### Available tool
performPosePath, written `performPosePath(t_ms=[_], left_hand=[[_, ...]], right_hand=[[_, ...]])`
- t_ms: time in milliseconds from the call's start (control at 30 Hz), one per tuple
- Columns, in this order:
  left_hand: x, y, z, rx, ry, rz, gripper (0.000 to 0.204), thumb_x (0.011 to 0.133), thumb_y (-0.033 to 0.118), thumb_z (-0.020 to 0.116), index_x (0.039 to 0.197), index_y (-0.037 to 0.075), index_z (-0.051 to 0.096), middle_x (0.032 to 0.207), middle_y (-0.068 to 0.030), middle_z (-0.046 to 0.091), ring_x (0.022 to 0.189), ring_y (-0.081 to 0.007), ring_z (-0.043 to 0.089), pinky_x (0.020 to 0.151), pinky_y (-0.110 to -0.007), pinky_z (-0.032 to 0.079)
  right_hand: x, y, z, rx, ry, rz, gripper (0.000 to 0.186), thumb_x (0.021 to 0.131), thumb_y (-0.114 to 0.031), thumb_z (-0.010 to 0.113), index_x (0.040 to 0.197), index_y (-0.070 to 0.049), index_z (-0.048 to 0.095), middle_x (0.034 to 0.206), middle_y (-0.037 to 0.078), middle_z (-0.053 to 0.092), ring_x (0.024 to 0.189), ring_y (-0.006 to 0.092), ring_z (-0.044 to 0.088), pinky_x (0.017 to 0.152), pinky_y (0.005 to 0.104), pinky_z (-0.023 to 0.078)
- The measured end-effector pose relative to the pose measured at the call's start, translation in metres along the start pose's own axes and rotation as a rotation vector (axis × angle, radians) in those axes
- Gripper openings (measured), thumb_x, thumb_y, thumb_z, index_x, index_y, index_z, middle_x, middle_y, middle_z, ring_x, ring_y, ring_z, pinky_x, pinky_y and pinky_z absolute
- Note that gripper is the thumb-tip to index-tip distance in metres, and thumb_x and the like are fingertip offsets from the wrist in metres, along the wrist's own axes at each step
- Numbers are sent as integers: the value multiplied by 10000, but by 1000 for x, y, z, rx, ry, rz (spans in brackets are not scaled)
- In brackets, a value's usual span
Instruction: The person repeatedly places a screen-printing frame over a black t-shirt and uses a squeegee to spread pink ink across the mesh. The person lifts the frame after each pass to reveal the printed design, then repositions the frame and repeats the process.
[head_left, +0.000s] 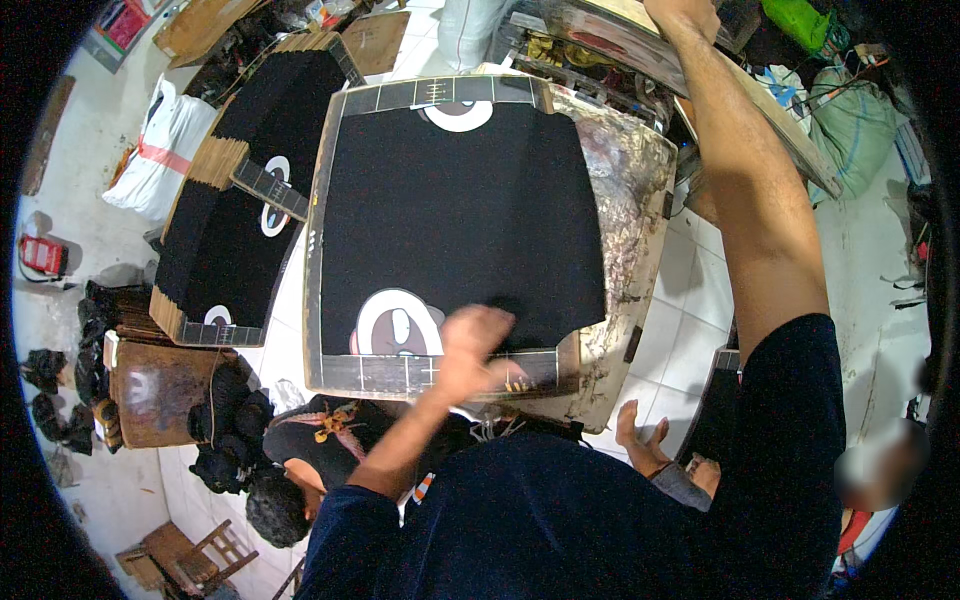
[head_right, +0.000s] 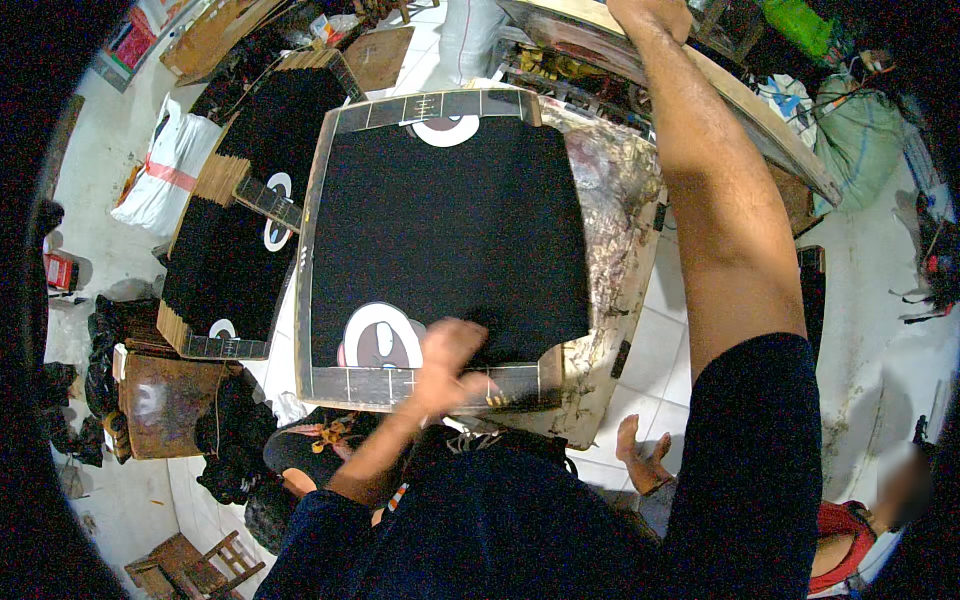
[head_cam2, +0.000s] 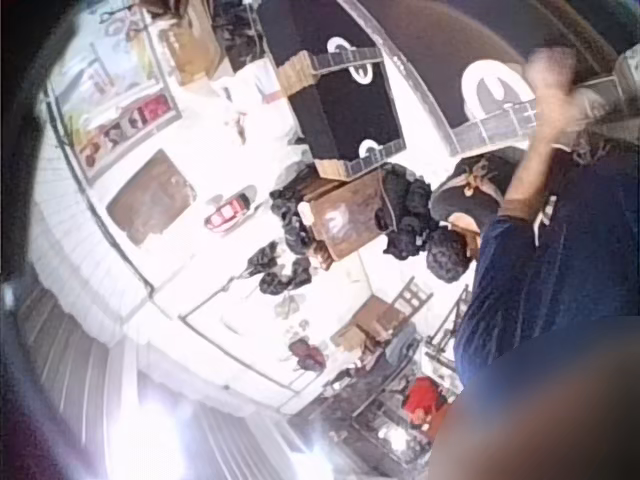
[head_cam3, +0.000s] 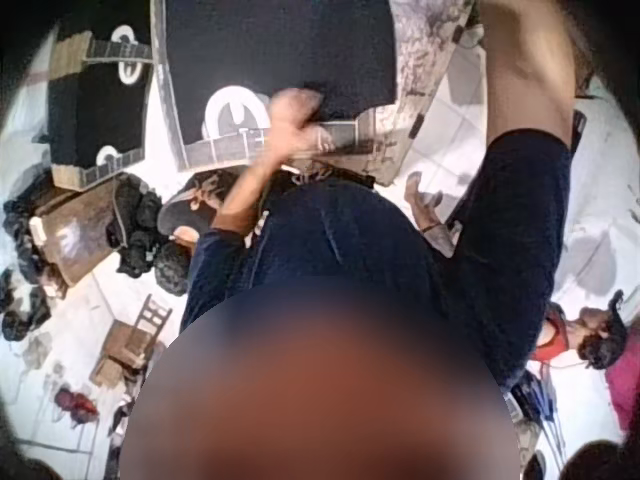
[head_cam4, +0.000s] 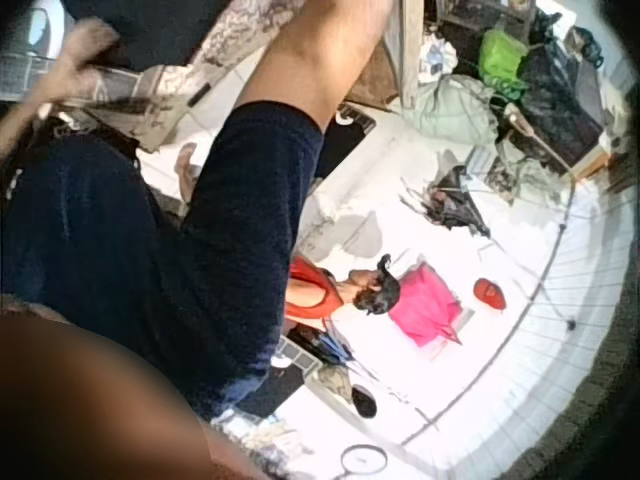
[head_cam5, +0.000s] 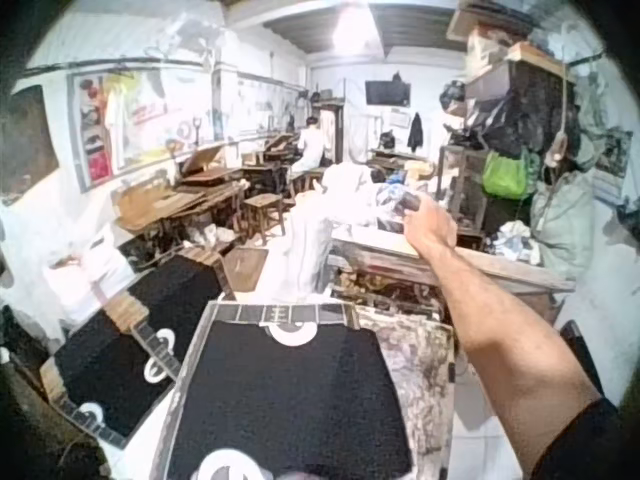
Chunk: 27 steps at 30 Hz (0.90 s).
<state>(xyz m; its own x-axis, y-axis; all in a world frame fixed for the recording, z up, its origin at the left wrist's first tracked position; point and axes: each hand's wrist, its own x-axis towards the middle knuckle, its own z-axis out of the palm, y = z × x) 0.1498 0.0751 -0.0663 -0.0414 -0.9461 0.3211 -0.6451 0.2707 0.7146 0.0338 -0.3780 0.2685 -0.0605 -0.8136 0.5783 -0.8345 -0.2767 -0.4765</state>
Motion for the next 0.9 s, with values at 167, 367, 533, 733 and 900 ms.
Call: performPosePath(t_ms=[167, 367, 533, 733, 900], left_hand=[[-109, -169, -130, 964, 647, -912, 637, 977, 480, 668, 1359, -20, 572, 1246, -251, 659, 1094, -457, 632, 976, -511, 494], [-157, -208, -193, 132, 718, -1061, 474, 1082, 386, 531, 839, -12, 613, 669, -38, 557, 644, -180, 508, 624, -400, 418], [-115, -185, -196, -245, 740, -1047, 389, 1106, 302, 522, 812, 62, 608, 698, 74, 486, 664, -51, 379, 568, -272, 321], [-63, -204, -126, -362, 585, -1040, 410, 1073, 297, 578, 768, 27, 621, 676, 65, 488, 644, -80, 395, 560, -319, 349], [-64, -214, -112, -207, 430, -1084, 426, 972, 377, 726, 872, -34, 677, 696, -50, 627, 663, -160, 548, 636, -369, 464]], right_hand=[[1, -7, -2, -75, 30, 28, 451, 891, -252, 663, 1341, -218, 666, 1255, 165, 715, 1206, 356, 659, 1024, 469, 516], [5, -13, -5, -84, 47, 55, 367, 909, -296, 682, 1271, -231, 701, 1194, 179, 732, 1133, 389, 685, 955, 490, 546], [11, -13, 0, -125, 110, 45, 361, 900, -312, 707, 1247, -212, 705, 1181, 179, 734, 1124, 397, 685, 941, 488, 543], [8, -6, 10, -136, 155, 25, 320, 893, -304, 720, 1167, -139, 706, 1119, 204, 731, 1076, 419, 683, 915, 493, 535], [0, -2, 11, -103, 180, -63, 272, 890, -261, 706, 1127, -127, 712, 1084, 210, 733, 1051, 429, 683, 902, 489, 531]])
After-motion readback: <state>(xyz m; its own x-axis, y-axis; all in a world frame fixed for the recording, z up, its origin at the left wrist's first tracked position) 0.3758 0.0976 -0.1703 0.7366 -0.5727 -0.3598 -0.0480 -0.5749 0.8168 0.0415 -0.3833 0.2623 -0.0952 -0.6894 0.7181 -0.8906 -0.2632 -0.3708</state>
